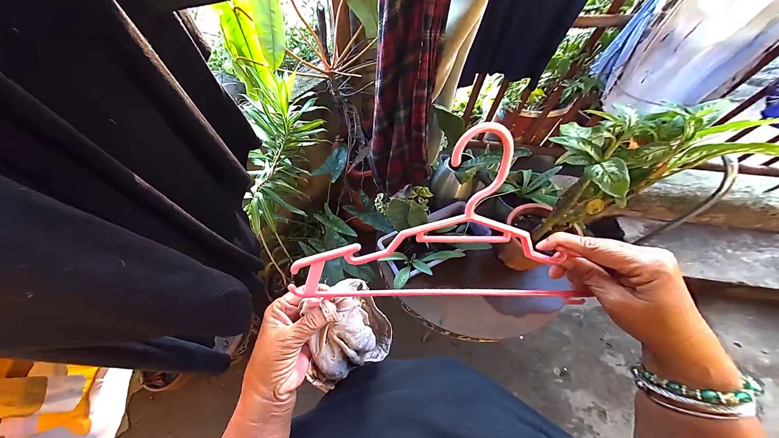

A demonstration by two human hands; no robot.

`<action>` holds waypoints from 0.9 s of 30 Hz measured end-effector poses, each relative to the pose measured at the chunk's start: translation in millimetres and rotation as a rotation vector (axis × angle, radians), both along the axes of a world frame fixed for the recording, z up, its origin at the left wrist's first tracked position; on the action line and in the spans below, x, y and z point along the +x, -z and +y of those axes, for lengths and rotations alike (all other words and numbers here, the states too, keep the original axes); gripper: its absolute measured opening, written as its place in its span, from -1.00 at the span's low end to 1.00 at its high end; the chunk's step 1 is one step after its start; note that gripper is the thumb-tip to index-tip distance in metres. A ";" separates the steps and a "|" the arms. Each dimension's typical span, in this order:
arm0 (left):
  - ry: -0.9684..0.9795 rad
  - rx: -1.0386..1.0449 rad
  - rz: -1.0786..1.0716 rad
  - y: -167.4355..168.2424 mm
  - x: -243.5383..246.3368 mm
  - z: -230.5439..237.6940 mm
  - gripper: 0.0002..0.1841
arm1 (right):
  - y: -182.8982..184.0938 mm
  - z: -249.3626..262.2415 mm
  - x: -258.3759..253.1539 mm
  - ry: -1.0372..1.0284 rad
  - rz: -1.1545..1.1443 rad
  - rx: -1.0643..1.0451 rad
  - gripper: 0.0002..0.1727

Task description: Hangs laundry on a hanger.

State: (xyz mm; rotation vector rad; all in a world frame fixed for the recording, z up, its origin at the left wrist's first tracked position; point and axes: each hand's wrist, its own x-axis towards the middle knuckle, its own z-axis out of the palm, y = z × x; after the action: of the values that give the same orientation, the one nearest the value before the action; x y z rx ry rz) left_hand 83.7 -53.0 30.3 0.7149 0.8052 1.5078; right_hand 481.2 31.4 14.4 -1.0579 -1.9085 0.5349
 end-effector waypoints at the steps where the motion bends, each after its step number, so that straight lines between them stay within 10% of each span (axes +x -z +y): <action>1: 0.004 0.016 0.013 0.1 0.2 -0.2 -0.79 | -0.9 0.1 -0.9 0.008 -0.002 0.007 -0.66; 14: -0.036 0.212 0.446 -32.2 -6.9 10.2 -0.92 | -13.1 4.5 -34.1 0.073 0.282 0.024 -0.75; 20: -0.320 0.300 0.363 -58.6 5.4 23.2 -0.74 | 40.6 14.6 -69.4 0.085 0.655 -0.058 0.06; 27: -0.429 0.382 0.337 -79.6 32.0 18.9 -0.74 | 140.3 -17.4 -170.7 -0.148 0.006 -0.329 -0.37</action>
State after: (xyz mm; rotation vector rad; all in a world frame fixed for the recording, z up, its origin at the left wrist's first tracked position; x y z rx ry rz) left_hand 115.7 -34.1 109.9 1.1553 0.9762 1.9897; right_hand 310.5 14.0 -125.9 -1.1218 -1.9445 0.9608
